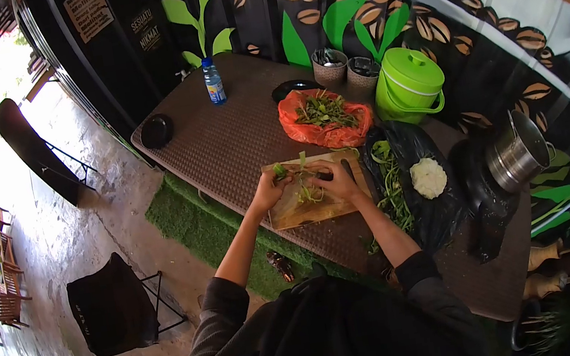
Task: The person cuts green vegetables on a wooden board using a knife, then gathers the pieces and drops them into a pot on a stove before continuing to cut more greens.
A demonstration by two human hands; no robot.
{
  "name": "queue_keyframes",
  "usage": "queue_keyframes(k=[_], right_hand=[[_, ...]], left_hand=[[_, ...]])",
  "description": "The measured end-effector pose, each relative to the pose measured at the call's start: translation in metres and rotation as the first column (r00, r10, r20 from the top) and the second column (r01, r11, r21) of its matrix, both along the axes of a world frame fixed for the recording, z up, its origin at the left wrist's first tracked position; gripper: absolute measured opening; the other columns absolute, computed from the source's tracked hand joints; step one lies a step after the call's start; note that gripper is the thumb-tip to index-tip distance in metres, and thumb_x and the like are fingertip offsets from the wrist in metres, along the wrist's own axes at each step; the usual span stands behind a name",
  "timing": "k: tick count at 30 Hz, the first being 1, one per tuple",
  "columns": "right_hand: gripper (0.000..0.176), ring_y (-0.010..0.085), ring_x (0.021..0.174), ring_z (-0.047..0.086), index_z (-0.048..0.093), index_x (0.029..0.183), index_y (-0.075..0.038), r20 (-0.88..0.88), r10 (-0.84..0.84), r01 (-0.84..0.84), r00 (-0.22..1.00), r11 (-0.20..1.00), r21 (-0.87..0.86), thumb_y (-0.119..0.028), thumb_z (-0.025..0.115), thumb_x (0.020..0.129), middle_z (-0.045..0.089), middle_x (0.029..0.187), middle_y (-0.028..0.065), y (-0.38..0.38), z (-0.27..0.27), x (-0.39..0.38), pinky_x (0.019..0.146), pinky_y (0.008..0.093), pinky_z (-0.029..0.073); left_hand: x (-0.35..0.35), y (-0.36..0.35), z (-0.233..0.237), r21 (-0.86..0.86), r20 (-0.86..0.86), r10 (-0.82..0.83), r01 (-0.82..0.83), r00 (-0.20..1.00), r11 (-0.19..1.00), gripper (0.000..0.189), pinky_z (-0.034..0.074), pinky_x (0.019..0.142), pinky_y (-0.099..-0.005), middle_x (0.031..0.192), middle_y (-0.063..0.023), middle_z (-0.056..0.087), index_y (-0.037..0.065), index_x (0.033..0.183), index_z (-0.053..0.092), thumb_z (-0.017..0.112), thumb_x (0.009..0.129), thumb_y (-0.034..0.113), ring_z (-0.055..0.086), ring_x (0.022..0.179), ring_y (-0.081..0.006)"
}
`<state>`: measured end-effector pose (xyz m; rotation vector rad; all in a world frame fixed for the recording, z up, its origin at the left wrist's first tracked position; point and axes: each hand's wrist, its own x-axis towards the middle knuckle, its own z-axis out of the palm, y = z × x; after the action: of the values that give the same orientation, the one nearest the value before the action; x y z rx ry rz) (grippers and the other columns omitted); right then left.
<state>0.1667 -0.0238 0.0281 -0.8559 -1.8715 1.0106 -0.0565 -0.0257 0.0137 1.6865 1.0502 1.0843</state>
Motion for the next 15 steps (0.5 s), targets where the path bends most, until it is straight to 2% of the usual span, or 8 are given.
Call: queue_keyframes(k=[2,4,5,7,8,11,13,15], right_hand=[[0.049,0.0172,0.097,0.059,0.060,0.116,-0.002,-0.032,-0.058,0.057,0.998,0.998,-0.036,-0.032,0.074,0.079,0.064,0.107,0.0115,0.005,-0.001,-0.001,0.084,0.0332,0.046],[0.043,0.0127,0.085,0.059,0.065,0.107,-0.003,0.051,-0.111,0.115,0.993,0.990,-0.087,-0.033,0.075,0.078,0.065,0.095,0.0054,0.008,0.000,0.000,0.075,0.0286,0.047],[0.043,0.0127,0.085,0.059,0.065,0.107,-0.003,0.053,-0.111,0.115,0.992,0.989,-0.091,-0.033,0.075,0.078,0.065,0.095,0.0054,0.009,0.001,0.002,0.075,0.0286,0.047],[0.036,0.0073,0.074,0.054,0.068,0.098,-0.002,0.100,0.020,0.004,0.995,0.973,-0.232,-0.032,0.075,0.079,0.064,0.082,0.0001,0.015,0.006,0.004,0.066,0.0266,0.045],[0.036,0.0073,0.074,0.054,0.068,0.098,-0.002,0.098,0.023,0.000,0.995,0.973,-0.230,-0.032,0.075,0.079,0.064,0.082,0.0001,0.017,0.008,0.004,0.066,0.0266,0.045],[0.033,0.0041,0.066,0.049,0.068,0.094,-0.002,0.193,0.011,0.042,0.981,0.961,-0.273,-0.031,0.075,0.079,0.060,0.071,-0.0032,0.017,0.007,0.005,0.060,0.0252,0.041],[0.030,0.0043,0.065,0.049,0.068,0.093,-0.002,-0.024,-0.013,0.008,1.000,0.976,-0.218,-0.028,0.075,0.078,0.059,0.069,-0.0026,0.012,0.006,0.004,0.059,0.0249,0.041],[0.028,0.0042,0.063,0.049,0.069,0.092,-0.002,-0.058,-0.044,0.028,0.997,0.965,-0.262,-0.027,0.075,0.079,0.057,0.066,-0.0031,0.013,0.000,0.002,0.057,0.0255,0.039]], left_hand=[[0.004,-0.005,0.009,0.050,-0.016,0.011,-0.010,1.000,0.999,0.017,0.048,0.080,-0.0302,0.095,-0.0059,0.065,0.000,0.103,0.062,0.062,0.087,0.005,0.059,0.089,-0.0136],[0.008,-0.007,0.017,0.005,0.000,-0.011,0.011,1.000,1.000,0.017,0.047,0.081,-0.0303,0.096,-0.0054,0.065,0.000,0.103,0.063,0.062,0.087,0.006,0.059,0.090,-0.0135],[0.010,-0.009,0.020,-0.037,0.012,-0.033,0.033,0.999,0.999,0.017,0.047,0.082,-0.0304,0.096,-0.0050,0.064,0.000,0.102,0.063,0.063,0.087,0.006,0.058,0.091,-0.0134],[0.013,-0.010,0.016,0.010,0.009,-0.059,0.058,0.998,0.998,0.017,0.047,0.083,-0.0306,0.097,-0.0049,0.064,0.001,0.102,0.063,0.063,0.087,0.007,0.058,0.092,-0.0134],[0.013,-0.009,0.015,0.059,0.003,-0.085,0.085,0.996,0.995,0.018,0.046,0.083,-0.0308,0.097,-0.0047,0.064,0.001,0.103,0.062,0.063,0.086,0.008,0.058,0.093,-0.0134],[0.014,-0.010,0.018,0.027,-0.008,-0.089,0.089,0.996,0.996,0.021,0.046,0.084,-0.0312,0.100,-0.0046,0.063,0.001,0.105,0.060,0.065,0.086,0.009,0.058,0.094,-0.0137],[0.015,-0.011,0.018,0.004,0.020,-0.087,0.086,0.996,0.996,0.024,0.046,0.085,-0.0314,0.101,-0.0047,0.063,0.001,0.107,0.059,0.065,0.085,0.008,0.058,0.095,-0.0138],[0.017,-0.012,0.019,-0.017,0.048,-0.081,0.081,0.996,0.997,0.026,0.047,0.085,-0.0315,0.103,-0.0048,0.062,0.002,0.109,0.058,0.066,0.085,0.008,0.058,0.096,-0.0140]])
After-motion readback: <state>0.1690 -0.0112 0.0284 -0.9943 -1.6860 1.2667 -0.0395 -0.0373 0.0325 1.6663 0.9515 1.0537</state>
